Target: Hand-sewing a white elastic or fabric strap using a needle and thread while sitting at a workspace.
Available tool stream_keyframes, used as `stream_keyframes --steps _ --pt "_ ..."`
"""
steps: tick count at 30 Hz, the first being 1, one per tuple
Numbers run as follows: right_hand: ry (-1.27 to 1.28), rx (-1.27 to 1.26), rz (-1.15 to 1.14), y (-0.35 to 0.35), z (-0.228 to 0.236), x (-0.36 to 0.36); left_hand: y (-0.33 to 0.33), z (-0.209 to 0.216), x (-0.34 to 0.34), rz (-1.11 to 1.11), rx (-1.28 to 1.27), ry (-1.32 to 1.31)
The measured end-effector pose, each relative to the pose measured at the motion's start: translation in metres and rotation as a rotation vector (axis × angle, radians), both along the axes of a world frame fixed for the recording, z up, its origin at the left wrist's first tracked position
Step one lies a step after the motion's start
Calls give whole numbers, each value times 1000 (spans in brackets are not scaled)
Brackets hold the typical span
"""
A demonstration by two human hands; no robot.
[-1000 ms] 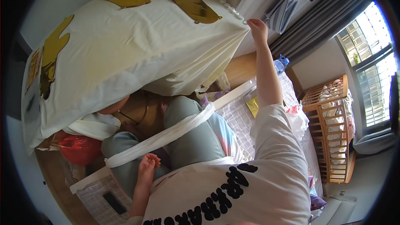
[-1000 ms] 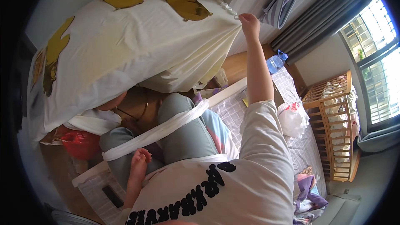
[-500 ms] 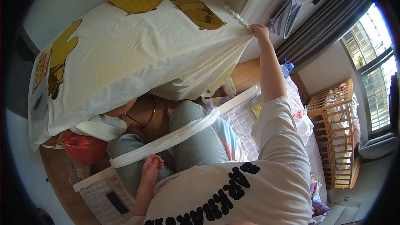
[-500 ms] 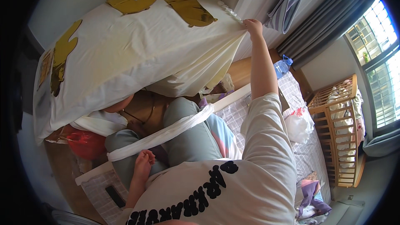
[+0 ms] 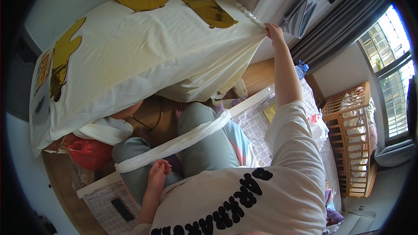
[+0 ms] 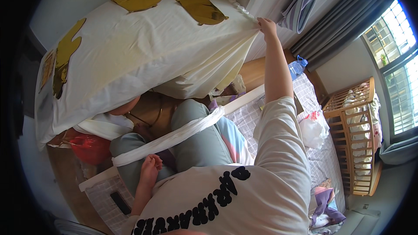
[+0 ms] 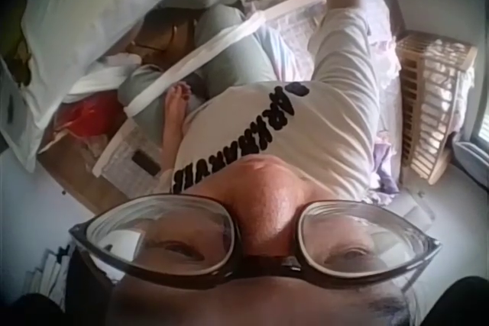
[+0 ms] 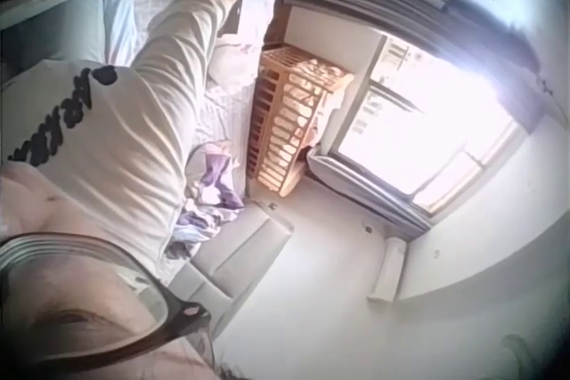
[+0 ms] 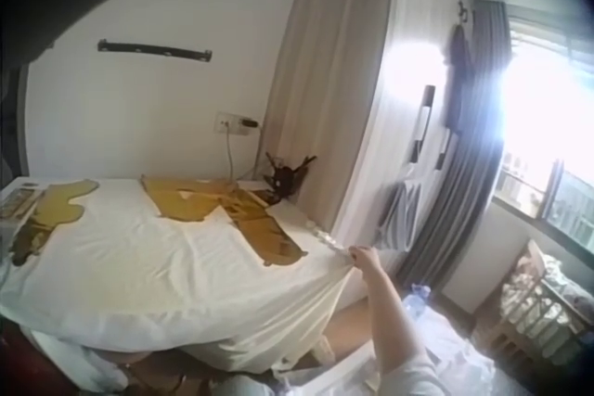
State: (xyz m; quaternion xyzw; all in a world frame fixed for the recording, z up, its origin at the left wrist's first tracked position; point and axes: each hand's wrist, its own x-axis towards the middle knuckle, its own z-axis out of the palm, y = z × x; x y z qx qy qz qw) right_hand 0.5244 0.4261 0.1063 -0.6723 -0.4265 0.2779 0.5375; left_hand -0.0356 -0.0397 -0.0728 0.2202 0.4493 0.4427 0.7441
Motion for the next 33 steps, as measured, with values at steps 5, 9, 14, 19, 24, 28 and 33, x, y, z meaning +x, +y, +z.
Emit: stream_keyframes --steps 5,9,14,19,24,28,33 --pt "246 29 132 -7 1 9 0 0 0 21 -10 -1" --pt "157 26 185 -12 0 11 1 1 1 13 10 -20" --pt "-32 11 229 -18 1 6 -1 0 1 24 -22 -1" --pt "-87 26 186 -20 0 3 -1 -3 -1 7 -2 -6" --pt "-159 52 180 -18 -4 4 -1 -3 0 -5 0 -13" --pt "-156 26 145 -15 -4 4 -1 -3 0 2 7 -15" --pt "-174 59 151 -13 -7 5 -3 -7 -2 9 7 -20"
